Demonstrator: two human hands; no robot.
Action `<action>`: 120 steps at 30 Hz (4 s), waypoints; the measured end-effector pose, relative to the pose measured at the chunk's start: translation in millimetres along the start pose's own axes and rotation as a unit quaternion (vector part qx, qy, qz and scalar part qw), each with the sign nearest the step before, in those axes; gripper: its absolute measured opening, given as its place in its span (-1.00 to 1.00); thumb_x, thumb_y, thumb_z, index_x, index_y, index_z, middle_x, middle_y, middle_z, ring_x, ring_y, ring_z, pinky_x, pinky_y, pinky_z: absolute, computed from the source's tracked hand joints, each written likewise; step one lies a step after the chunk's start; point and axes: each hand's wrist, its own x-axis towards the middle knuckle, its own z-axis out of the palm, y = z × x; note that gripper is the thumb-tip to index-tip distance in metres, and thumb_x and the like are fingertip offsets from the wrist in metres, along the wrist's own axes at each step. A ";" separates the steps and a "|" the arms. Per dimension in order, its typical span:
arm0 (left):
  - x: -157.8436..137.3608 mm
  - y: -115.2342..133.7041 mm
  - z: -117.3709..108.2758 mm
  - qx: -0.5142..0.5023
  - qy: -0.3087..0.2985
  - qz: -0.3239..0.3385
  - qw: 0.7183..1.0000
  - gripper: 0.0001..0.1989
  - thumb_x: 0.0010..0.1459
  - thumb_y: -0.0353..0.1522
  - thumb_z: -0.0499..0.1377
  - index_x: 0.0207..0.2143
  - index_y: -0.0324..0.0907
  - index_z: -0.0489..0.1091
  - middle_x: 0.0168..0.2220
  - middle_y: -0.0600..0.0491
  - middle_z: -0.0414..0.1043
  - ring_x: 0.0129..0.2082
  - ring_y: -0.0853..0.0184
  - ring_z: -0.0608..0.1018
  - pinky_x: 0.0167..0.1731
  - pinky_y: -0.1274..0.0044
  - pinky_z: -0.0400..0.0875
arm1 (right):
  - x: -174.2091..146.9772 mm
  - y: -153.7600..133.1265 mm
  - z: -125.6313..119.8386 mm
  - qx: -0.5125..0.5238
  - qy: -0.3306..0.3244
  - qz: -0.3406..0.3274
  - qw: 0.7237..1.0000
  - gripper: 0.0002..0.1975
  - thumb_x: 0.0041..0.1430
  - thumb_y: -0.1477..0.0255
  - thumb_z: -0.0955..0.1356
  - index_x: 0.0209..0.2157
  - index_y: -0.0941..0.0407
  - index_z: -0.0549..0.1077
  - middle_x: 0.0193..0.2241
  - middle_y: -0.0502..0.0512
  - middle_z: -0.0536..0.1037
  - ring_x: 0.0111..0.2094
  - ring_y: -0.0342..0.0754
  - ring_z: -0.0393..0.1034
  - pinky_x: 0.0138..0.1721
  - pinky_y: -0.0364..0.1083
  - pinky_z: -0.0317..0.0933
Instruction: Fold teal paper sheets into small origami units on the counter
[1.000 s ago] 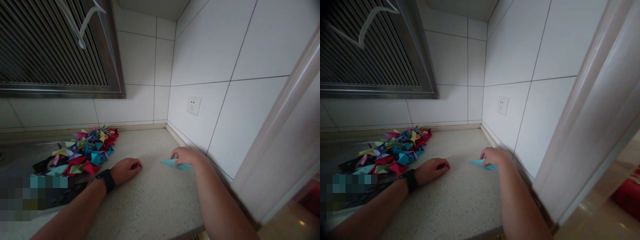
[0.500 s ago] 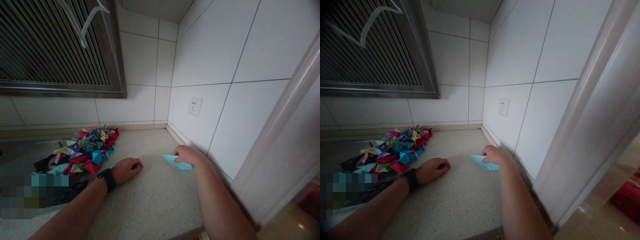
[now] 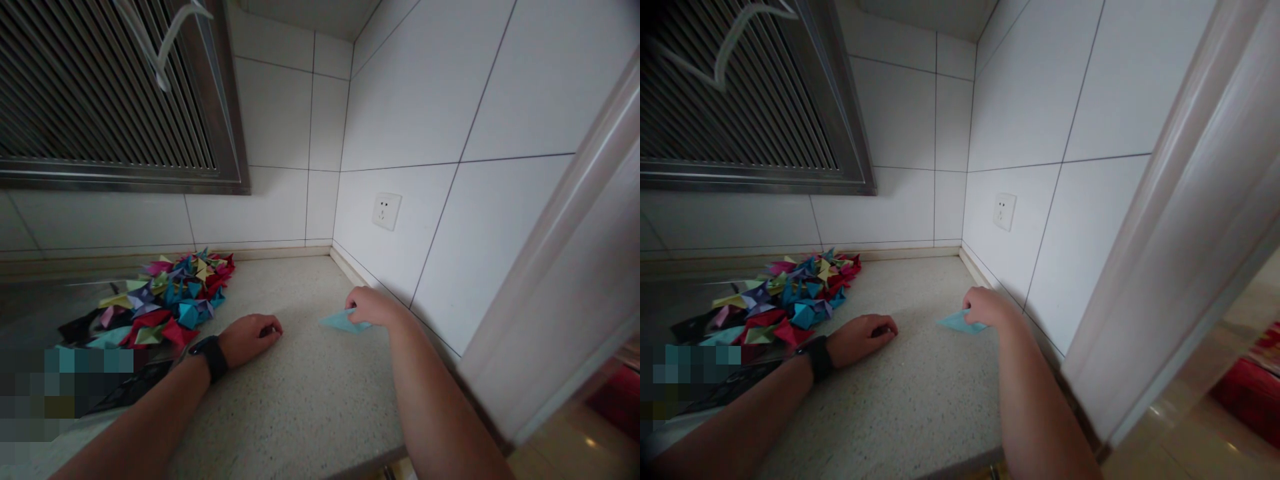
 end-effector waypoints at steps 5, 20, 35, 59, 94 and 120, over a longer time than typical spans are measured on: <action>0.7 -1.9 0.9 0.004 0.000 0.001 1.000 -0.72 0.20 -0.20 0.00 -0.20 -0.11 0.42 -0.34 0.05 0.41 -0.37 0.35 0.40 -0.39 0.56 0.18 | -3.1 1.3 -2.4 -0.011 0.000 0.003 1.000 -0.75 -0.14 0.38 0.35 -0.35 0.11 0.57 -0.43 0.06 0.55 -0.46 -0.11 0.36 -0.53 -0.18 0.00; -0.4 0.0 -0.7 0.003 0.000 -0.002 1.000 -0.70 0.19 -0.19 0.00 -0.20 -0.12 0.43 -0.33 0.04 0.42 -0.37 0.35 0.40 -0.39 0.56 0.18 | -3.3 8.2 0.0 0.038 -0.031 0.019 0.999 -0.70 -0.17 0.37 0.40 -0.28 0.03 0.57 -0.32 0.02 0.57 -0.35 -0.10 0.42 -0.39 -0.20 0.15; 0.4 -0.8 -0.8 0.000 -0.005 0.001 1.000 -0.69 0.19 -0.18 0.00 -0.19 -0.13 0.42 -0.34 0.04 0.41 -0.38 0.36 0.40 -0.40 0.56 0.16 | -1.5 14.1 1.3 0.031 -0.029 0.045 0.998 -0.69 -0.14 0.50 0.32 -0.29 0.08 0.57 -0.36 0.06 0.57 -0.39 -0.09 0.41 -0.45 -0.19 0.13; 0.1 0.3 0.5 -0.003 0.007 -0.013 1.000 -0.73 0.18 -0.21 0.01 -0.21 -0.10 0.43 -0.33 0.06 0.42 -0.35 0.35 0.43 -0.38 0.55 0.19 | -3.5 15.5 4.7 0.079 0.002 0.048 0.996 -0.71 -0.17 0.34 0.41 -0.31 0.09 0.50 -0.35 0.03 0.53 -0.39 -0.13 0.36 -0.47 -0.21 0.07; -2.9 -3.4 -4.4 0.079 0.061 0.061 0.993 -0.78 0.14 -0.29 0.05 -0.24 -0.13 0.44 -0.37 0.08 0.44 -0.41 0.38 0.42 -0.44 0.57 0.17 | 24.3 -110.8 34.9 0.171 0.088 -0.291 0.937 -0.81 0.14 0.34 0.35 -0.21 0.12 0.40 -0.27 0.07 0.43 -0.23 -0.10 0.28 -0.19 -0.11 0.14; -20.4 10.5 -30.4 0.165 0.070 0.015 0.984 -0.74 0.18 -0.21 0.06 -0.16 -0.09 0.43 -0.28 0.01 0.43 -0.20 0.25 0.43 -0.19 0.45 0.27 | 20.3 -109.9 36.0 0.190 0.025 -0.259 0.947 -0.86 0.12 0.43 0.32 -0.27 0.11 0.46 -0.38 0.04 0.47 -0.39 -0.15 0.30 -0.36 -0.16 0.12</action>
